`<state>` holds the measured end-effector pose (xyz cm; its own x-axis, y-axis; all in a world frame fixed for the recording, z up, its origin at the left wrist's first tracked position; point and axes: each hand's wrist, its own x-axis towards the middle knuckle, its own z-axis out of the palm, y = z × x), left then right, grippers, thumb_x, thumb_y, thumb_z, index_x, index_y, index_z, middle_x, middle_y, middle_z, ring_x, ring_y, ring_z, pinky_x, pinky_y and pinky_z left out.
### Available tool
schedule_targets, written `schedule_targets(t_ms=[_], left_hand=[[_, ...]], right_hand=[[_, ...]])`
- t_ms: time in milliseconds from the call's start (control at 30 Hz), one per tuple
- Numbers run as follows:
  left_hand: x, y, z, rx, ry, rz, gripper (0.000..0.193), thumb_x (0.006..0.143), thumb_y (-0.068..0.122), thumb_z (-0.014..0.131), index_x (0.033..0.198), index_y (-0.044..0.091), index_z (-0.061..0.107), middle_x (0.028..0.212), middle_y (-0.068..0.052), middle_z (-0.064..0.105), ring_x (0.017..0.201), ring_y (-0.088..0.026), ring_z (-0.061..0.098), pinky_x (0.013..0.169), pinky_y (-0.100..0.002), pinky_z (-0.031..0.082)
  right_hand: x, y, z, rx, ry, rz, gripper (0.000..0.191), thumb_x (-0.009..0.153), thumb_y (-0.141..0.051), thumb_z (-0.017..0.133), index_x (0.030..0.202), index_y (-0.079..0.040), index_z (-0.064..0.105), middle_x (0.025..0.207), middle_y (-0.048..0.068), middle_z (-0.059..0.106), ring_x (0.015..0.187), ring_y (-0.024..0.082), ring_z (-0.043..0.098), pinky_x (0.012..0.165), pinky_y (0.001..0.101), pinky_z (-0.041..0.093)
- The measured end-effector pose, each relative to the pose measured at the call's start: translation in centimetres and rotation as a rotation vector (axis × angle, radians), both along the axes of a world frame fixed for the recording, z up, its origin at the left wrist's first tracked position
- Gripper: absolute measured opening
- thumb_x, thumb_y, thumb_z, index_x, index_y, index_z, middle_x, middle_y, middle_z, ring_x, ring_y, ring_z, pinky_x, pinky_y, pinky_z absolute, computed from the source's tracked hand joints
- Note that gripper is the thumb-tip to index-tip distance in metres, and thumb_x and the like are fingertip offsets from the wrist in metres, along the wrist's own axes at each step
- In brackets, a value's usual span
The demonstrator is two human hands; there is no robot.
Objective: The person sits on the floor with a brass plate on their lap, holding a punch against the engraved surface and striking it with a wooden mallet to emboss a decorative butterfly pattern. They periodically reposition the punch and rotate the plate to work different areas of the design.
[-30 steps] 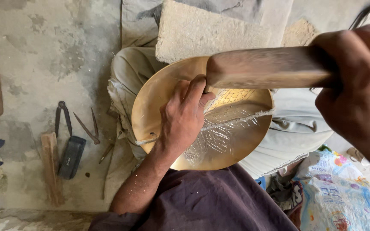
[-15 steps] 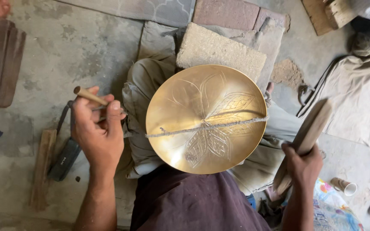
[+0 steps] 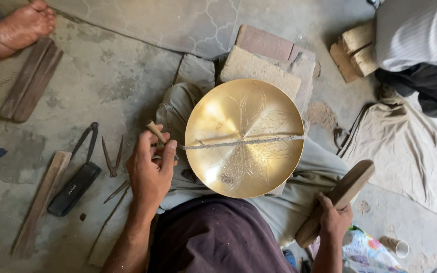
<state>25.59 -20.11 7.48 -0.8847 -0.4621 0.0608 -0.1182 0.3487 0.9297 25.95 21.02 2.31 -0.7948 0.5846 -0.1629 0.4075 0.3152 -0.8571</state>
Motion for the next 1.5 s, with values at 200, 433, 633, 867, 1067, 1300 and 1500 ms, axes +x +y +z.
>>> schedule_targets(t_ms=[200, 433, 633, 867, 1067, 1300, 1500], left_hand=[[3.1, -0.7, -0.1, -0.121, -0.058, -0.038, 0.04, 0.096, 0.021, 0.069, 0.129, 0.001, 0.058, 0.119, -0.012, 0.073, 0.082, -0.02, 0.076, 0.062, -0.03, 0.061], [3.6, 1.3, -1.3, -0.117, -0.009, -0.194, 0.05, 0.093, 0.022, 0.069, 0.137, 0.003, 0.055, 0.124, -0.017, 0.067, 0.085, -0.024, 0.074, 0.061, -0.034, 0.062], [2.6, 3.5, -2.1, -0.206, -0.159, -0.15, 0.049, 0.088, 0.022, 0.072, 0.132, 0.006, 0.058, 0.103, -0.017, 0.074, 0.076, -0.03, 0.072, 0.064, -0.043, 0.057], [-1.9, 6.0, -2.5, -0.358, -0.087, -0.127, 0.048, 0.093, 0.024, 0.07, 0.137, 0.008, 0.061, 0.084, -0.013, 0.074, 0.067, -0.029, 0.073, 0.062, -0.043, 0.055], [-2.9, 6.1, -2.8, -0.581, -0.391, -0.218, 0.046, 0.098, 0.034, 0.07, 0.136, 0.009, 0.062, 0.089, -0.017, 0.075, 0.074, -0.034, 0.073, 0.067, -0.047, 0.057], [-0.3, 5.6, -3.3, -0.538, -0.173, -0.253, 0.036, 0.094, 0.027, 0.069, 0.121, 0.003, 0.064, 0.105, -0.017, 0.072, 0.086, -0.034, 0.071, 0.069, -0.045, 0.056], [0.2, 6.4, -1.7, -0.442, -0.062, -0.191, 0.032, 0.095, 0.021, 0.069, 0.118, 0.0, 0.061, 0.104, -0.013, 0.066, 0.068, -0.021, 0.068, 0.053, -0.036, 0.054]], right_hand=[[2.2, -0.2, 1.0, 0.022, 0.003, -0.021, 0.033, 0.082, -0.017, 0.081, 0.106, 0.002, 0.069, 0.092, 0.008, 0.071, 0.079, 0.016, 0.064, 0.074, 0.0308, 0.051], [3.1, 0.5, 1.7, 0.025, -0.03, -0.029, 0.035, 0.081, -0.02, 0.08, 0.107, 0.001, 0.07, 0.092, 0.01, 0.073, 0.08, 0.018, 0.065, 0.074, 0.0322, 0.051], [2.7, 2.1, 2.4, 0.022, -0.012, -0.008, 0.033, 0.082, -0.019, 0.079, 0.105, 0.002, 0.069, 0.088, 0.011, 0.073, 0.076, 0.019, 0.066, 0.073, 0.0335, 0.053], [2.8, 3.9, 3.2, -0.001, 0.011, -0.02, 0.036, 0.078, -0.014, 0.076, 0.109, 0.001, 0.067, 0.085, 0.011, 0.074, 0.073, 0.019, 0.068, 0.069, 0.0344, 0.056], [3.4, 4.6, 1.8, 0.029, 0.07, -0.017, 0.039, 0.077, -0.013, 0.077, 0.112, -0.001, 0.067, 0.089, 0.009, 0.074, 0.078, 0.018, 0.068, 0.073, 0.033, 0.055], [2.1, 5.5, -1.3, -0.083, 0.066, -0.007, 0.035, 0.081, -0.014, 0.077, 0.111, 0.0, 0.066, 0.093, 0.011, 0.073, 0.077, 0.019, 0.066, 0.07, 0.0319, 0.055], [1.2, 5.6, -2.4, 0.067, 0.029, 0.016, 0.032, 0.084, -0.013, 0.078, 0.109, 0.004, 0.068, 0.093, 0.012, 0.072, 0.079, 0.019, 0.065, 0.074, 0.0324, 0.053]])
